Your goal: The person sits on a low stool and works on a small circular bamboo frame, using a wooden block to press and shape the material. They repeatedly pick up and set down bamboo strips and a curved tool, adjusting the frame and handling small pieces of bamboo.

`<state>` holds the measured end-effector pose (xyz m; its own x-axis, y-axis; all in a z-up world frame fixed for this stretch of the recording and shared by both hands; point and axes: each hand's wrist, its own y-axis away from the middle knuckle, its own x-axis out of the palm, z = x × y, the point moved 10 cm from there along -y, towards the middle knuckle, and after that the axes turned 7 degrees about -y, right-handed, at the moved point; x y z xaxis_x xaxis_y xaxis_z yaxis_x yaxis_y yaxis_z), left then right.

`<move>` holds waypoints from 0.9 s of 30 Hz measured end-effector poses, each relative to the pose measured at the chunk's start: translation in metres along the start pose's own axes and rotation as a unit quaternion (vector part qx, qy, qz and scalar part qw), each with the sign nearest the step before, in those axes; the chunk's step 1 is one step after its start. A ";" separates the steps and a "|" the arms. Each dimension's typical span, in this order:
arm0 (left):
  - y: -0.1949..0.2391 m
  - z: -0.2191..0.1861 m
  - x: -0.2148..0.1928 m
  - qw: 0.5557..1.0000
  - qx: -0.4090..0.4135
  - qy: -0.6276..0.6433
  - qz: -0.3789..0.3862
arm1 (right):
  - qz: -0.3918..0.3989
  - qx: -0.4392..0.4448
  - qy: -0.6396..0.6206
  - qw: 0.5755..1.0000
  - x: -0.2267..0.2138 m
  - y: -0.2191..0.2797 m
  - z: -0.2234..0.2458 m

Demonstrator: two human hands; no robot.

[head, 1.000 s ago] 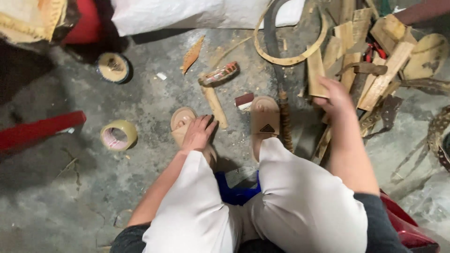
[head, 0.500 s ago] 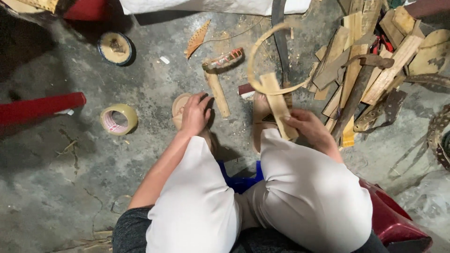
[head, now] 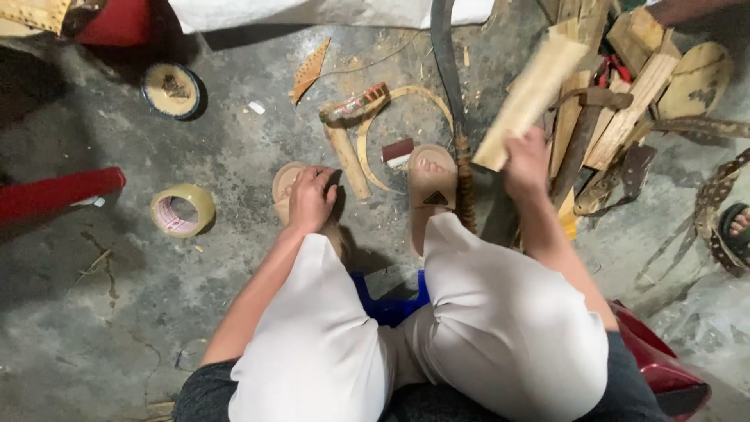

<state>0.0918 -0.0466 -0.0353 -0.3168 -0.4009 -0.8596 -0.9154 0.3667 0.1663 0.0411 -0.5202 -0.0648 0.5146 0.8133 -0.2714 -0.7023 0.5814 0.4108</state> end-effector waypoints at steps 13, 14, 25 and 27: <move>0.034 0.040 0.017 0.999 -0.034 0.011 0.013 | 0.112 -0.118 0.273 0.948 0.184 -0.065 0.025; 0.036 0.040 0.017 0.999 -0.033 0.010 0.004 | 0.097 -0.113 0.273 0.950 0.183 -0.061 0.023; 0.033 0.033 0.011 0.999 -0.036 0.035 -0.021 | -0.096 -0.167 0.411 0.891 0.113 -0.064 0.053; 0.033 0.033 0.012 0.999 -0.036 0.031 -0.019 | 0.012 -0.363 0.485 0.795 0.176 -0.063 0.002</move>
<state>0.0664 -0.0118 -0.0562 -0.2933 -0.4657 -0.8349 -0.9421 0.2891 0.1698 0.1767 -0.4140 -0.1364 0.1231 0.2528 -0.9597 -0.9864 0.1375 -0.0903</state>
